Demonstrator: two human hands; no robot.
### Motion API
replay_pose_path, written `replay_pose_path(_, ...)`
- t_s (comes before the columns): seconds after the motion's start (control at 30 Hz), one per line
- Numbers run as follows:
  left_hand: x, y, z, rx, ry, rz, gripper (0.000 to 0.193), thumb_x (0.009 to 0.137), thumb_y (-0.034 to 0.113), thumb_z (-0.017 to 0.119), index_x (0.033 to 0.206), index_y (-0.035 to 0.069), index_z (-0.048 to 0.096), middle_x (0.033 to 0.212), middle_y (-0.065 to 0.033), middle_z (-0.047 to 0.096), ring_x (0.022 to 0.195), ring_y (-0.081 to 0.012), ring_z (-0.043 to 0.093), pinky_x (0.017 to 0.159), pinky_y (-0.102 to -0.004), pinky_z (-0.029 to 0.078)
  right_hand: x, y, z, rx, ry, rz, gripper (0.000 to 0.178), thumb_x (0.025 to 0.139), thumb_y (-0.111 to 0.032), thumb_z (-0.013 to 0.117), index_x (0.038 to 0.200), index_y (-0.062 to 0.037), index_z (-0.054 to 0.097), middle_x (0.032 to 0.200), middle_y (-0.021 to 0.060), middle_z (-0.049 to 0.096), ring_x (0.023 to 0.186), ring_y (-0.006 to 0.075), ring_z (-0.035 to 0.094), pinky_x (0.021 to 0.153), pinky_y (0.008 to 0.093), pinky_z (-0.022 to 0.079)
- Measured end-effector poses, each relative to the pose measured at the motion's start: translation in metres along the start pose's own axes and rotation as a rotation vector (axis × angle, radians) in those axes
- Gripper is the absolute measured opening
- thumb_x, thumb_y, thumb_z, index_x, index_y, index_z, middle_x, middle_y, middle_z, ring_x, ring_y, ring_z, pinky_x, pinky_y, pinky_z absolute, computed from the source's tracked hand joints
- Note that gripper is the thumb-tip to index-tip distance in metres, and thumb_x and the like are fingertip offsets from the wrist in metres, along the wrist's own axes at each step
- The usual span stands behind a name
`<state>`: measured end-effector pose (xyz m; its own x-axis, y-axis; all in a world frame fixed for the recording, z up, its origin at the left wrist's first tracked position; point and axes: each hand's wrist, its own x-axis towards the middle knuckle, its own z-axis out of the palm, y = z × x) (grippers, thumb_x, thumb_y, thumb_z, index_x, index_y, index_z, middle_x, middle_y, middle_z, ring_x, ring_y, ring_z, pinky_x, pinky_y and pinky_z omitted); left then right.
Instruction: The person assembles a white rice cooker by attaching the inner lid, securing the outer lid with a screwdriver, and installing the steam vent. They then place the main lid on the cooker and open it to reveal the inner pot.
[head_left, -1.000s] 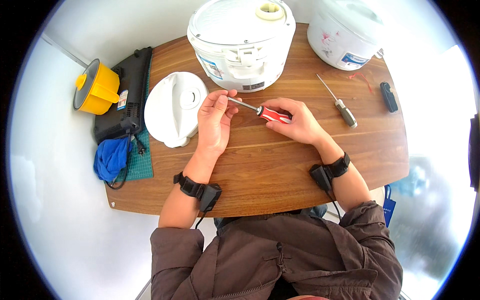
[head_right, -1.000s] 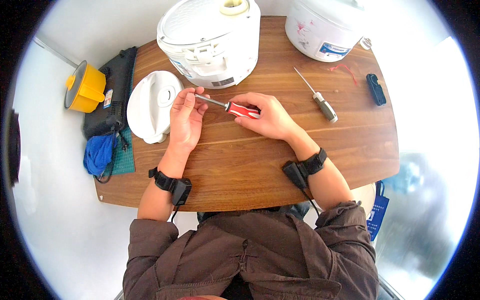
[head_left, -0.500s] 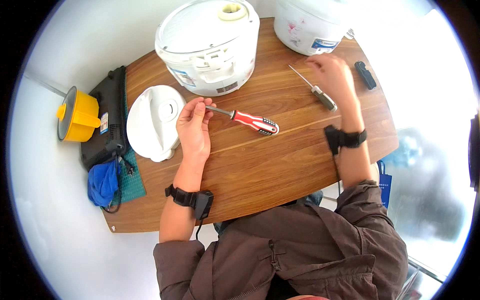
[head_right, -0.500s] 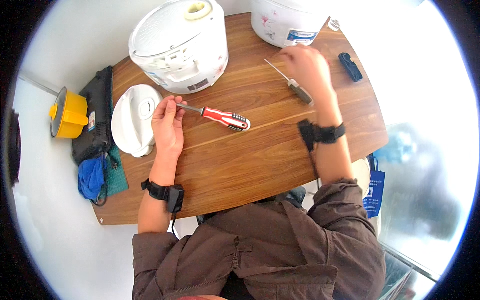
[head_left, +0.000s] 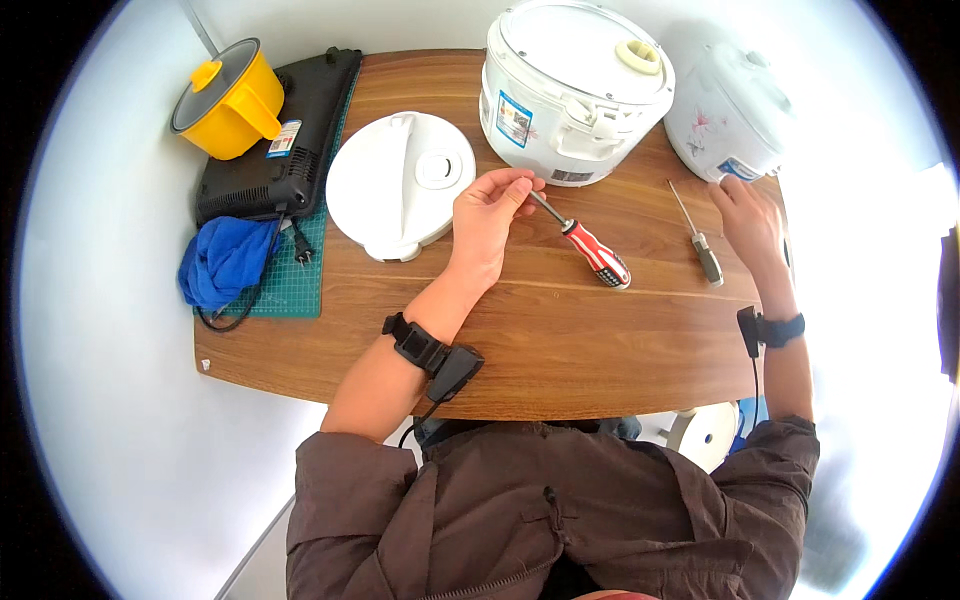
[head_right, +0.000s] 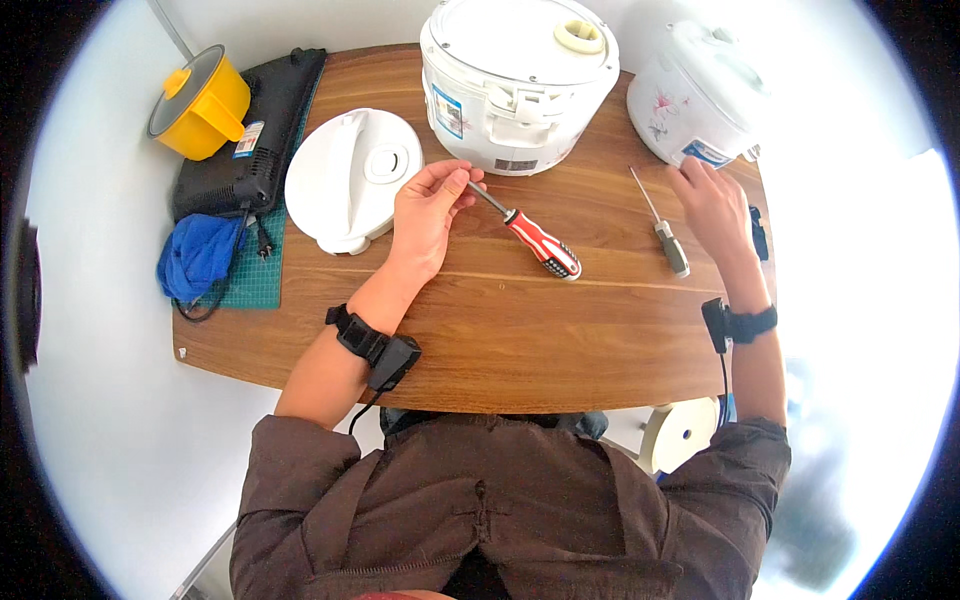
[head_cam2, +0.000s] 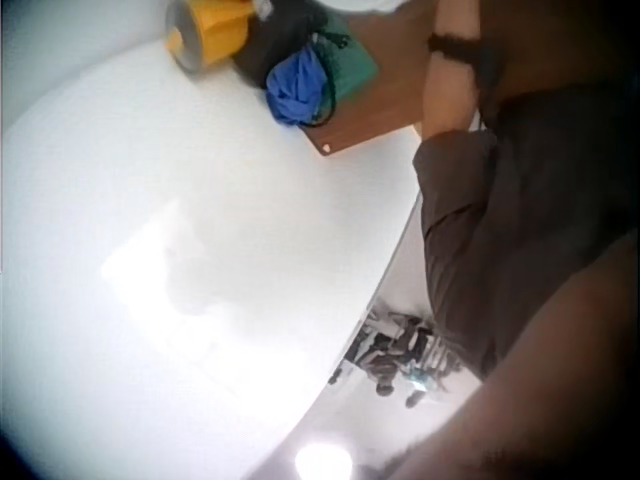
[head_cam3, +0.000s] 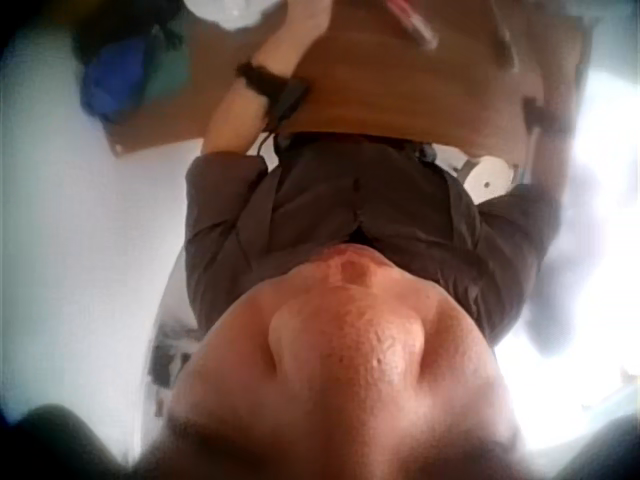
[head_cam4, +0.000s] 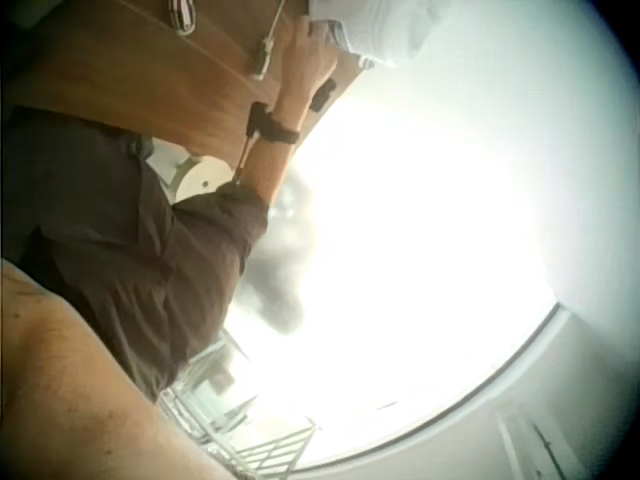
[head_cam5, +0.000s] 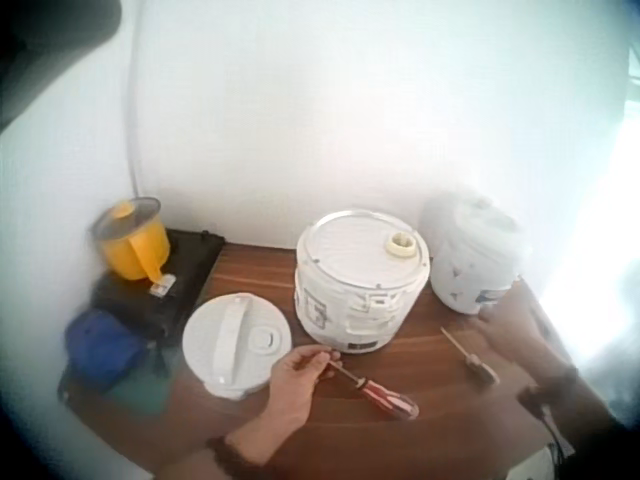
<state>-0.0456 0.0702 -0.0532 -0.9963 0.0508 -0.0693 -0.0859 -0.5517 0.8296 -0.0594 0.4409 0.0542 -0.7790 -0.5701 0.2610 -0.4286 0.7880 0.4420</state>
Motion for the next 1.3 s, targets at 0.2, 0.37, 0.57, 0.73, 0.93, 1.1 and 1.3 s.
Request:
replay_pose_path(0.2, 0.001, 0.003, -0.002, 0.005, 0.018, -0.013, 0.017, 0.101, 0.010, 0.067, 0.115, 0.001, 0.069, 0.108, -0.0116, 0.075, 0.097, -0.0185, 0.070, 0.082, -0.0283, 0.055, 0.101, -0.042, -0.120, -0.068, 0.607, -0.332, 0.025, 0.080, -0.010, 0.070, 0.105, -0.0134, 0.068, 0.101, -0.0017, 0.065, 0.091, 0.0159, 0.067, 0.067, 0.0276, 0.057)
replay_pose_path(0.37, 0.005, 0.003, -0.004, 0.022, 0.015, -0.003, 0.016, 0.101, 0.010, 0.067, 0.114, 0.001, 0.070, 0.109, -0.0109, 0.075, 0.096, -0.0188, 0.071, 0.081, -0.0276, 0.056, 0.186, -0.037, -0.109, -0.125, 0.395, -0.553, 0.033, 0.079, -0.010, 0.068, 0.112, -0.0143, 0.068, 0.111, -0.0032, 0.070, 0.100, 0.0184, 0.066, 0.076, 0.0294, 0.056)
replay_pose_path(0.57, 0.004, 0.001, 0.001, -0.001, -0.012, -0.009, 0.015, 0.101, 0.009, 0.066, 0.113, 0.001, 0.070, 0.108, -0.0108, 0.075, 0.095, -0.0177, 0.072, 0.080, -0.0272, 0.056, 0.185, -0.029, -0.080, 0.077, 0.533, -0.498, 0.037, 0.085, -0.005, 0.066, 0.120, -0.0165, 0.071, 0.109, -0.0031, 0.073, 0.097, 0.0203, 0.069, 0.081, 0.0310, 0.057)
replay_pose_path(0.73, 0.000, 0.007, 0.007, 0.012, 0.013, -0.051, 0.014, 0.102, 0.009, 0.065, 0.113, 0.001, 0.070, 0.108, -0.0109, 0.075, 0.095, -0.0161, 0.071, 0.081, -0.0275, 0.056, 0.090, -0.073, -0.060, 0.557, 0.595, -0.041, 0.034, 0.080, 0.003, 0.070, 0.111, -0.0087, 0.075, 0.093, 0.0065, 0.073, 0.073, 0.0214, 0.068, 0.061, 0.0370, 0.055)
replay_pose_path(0.93, 0.002, 0.002, -0.001, -0.017, -0.031, -0.008, 0.016, 0.102, 0.010, 0.066, 0.114, 0.001, 0.070, 0.109, -0.0115, 0.075, 0.096, -0.0177, 0.071, 0.081, -0.0280, 0.056, 0.035, -0.162, -0.036, 0.763, 0.176, 0.115, 0.038, 0.085, -0.017, 0.077, 0.120, -0.0043, 0.068, 0.094, 0.0148, 0.067, 0.086, 0.0350, 0.066, 0.075, 0.0442, 0.054)
replay_pose_path(1.1, 0.001, 0.003, 0.001, -0.139, -0.087, -0.036, 0.017, 0.101, 0.012, 0.068, 0.114, 0.001, 0.070, 0.110, -0.0121, 0.075, 0.096, -0.0192, 0.072, 0.080, -0.0283, 0.057, 0.011, -0.176, -0.009, 0.993, 0.023, 0.295, 0.035, 0.089, -0.018, 0.074, 0.119, -0.0011, 0.066, 0.095, 0.0169, 0.065, 0.089, 0.0384, 0.064, 0.079, 0.0457, 0.053)
replay_pose_path(1.3, 0.002, 0.002, -0.004, -0.303, -0.187, -0.065, 0.018, 0.102, 0.017, 0.067, 0.116, 0.007, 0.069, 0.119, -0.0134, 0.074, 0.102, -0.0240, 0.072, 0.082, -0.0313, 0.058, 0.007, -0.178, -0.002, 1.149, 0.107, 0.402, 0.033, 0.091, -0.015, 0.073, 0.120, -0.0018, 0.067, 0.096, 0.0153, 0.063, 0.084, 0.0358, 0.063, 0.075, 0.0408, 0.052)
